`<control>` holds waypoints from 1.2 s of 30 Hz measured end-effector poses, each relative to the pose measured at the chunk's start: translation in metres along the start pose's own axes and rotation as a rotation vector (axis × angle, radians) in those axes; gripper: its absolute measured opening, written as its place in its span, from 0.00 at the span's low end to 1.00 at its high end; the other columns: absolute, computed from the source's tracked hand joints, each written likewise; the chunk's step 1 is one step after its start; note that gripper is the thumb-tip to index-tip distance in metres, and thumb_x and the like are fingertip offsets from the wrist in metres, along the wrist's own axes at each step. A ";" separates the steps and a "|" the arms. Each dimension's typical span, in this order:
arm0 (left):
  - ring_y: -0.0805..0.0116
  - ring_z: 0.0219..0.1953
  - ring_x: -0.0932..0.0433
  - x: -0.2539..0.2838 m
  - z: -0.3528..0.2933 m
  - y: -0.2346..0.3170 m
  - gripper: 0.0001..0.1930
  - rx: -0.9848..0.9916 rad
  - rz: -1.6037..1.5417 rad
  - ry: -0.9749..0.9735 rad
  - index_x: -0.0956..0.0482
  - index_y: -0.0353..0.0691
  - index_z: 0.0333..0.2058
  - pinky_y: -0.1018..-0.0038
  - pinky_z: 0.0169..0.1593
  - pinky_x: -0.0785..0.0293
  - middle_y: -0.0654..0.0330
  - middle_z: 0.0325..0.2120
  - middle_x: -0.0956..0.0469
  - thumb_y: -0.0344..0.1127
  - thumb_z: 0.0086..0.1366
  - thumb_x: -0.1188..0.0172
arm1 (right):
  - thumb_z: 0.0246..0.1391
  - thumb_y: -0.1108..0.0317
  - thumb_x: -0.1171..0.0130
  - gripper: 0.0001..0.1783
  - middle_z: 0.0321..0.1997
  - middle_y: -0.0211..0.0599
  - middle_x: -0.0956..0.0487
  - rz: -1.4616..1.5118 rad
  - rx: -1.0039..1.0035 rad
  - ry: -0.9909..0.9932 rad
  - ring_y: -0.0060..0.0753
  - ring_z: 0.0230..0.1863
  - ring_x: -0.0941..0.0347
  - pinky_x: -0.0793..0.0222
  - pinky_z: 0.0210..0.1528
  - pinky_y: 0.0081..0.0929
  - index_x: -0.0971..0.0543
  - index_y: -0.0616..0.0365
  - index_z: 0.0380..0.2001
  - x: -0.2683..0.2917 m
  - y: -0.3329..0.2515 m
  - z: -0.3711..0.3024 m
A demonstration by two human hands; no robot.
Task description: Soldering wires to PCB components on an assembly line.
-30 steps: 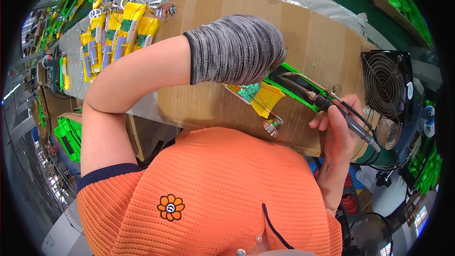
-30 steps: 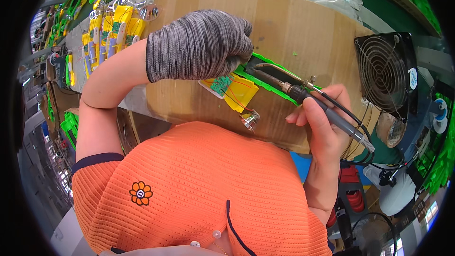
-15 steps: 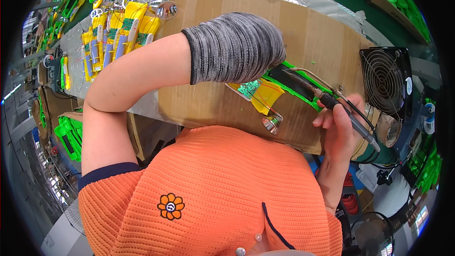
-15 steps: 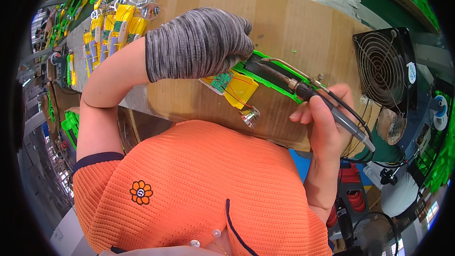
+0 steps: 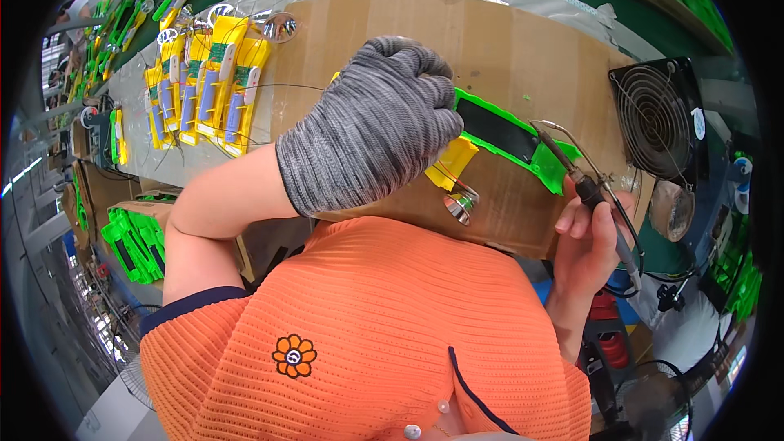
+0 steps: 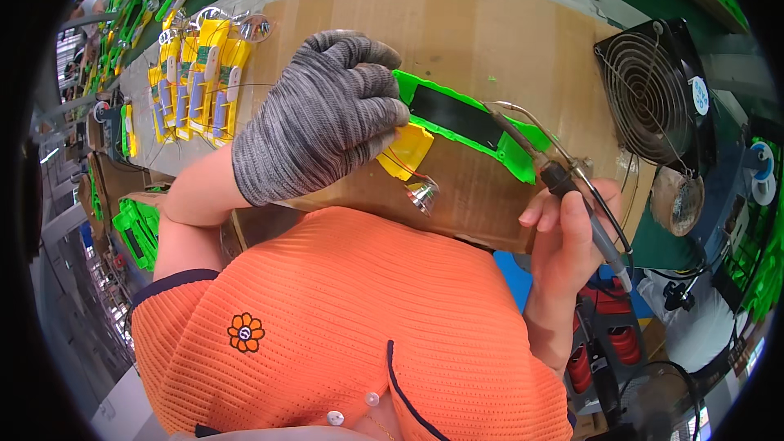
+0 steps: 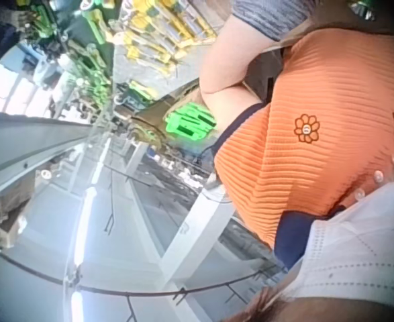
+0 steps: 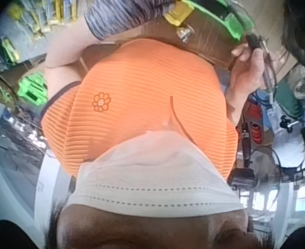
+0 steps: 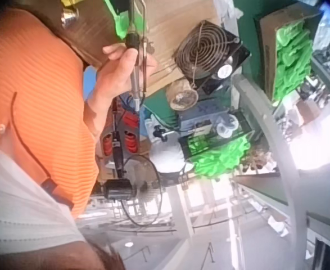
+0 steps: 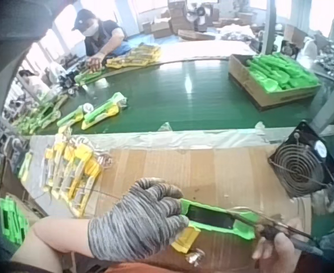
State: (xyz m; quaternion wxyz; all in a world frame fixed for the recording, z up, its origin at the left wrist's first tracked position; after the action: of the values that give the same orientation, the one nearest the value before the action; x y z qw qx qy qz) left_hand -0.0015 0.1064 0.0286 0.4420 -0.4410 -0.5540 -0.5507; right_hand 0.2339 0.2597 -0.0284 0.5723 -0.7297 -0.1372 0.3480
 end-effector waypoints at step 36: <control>0.51 0.30 0.21 -0.019 0.048 0.036 0.07 0.180 -0.131 -0.071 0.18 0.40 0.30 0.59 0.36 0.24 0.52 0.24 0.21 0.35 0.56 0.41 | 0.56 0.80 0.43 0.08 0.24 0.39 0.24 -0.203 -0.079 -0.173 0.25 0.22 0.26 0.28 0.26 0.21 0.33 0.64 0.35 0.009 -0.009 0.003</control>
State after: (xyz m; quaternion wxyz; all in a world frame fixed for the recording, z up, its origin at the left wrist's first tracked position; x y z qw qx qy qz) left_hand 0.0377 0.1544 0.0175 0.4226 -0.3818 -0.6441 -0.5106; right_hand 0.2401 0.2700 -0.0230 0.5616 -0.7013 -0.2727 0.3441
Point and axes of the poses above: each hand's wrist, its own z-axis towards the middle knuckle, its own x-axis out of the back of the hand, y = z × x, the point moved 2 cm from there along z, towards the middle knuckle
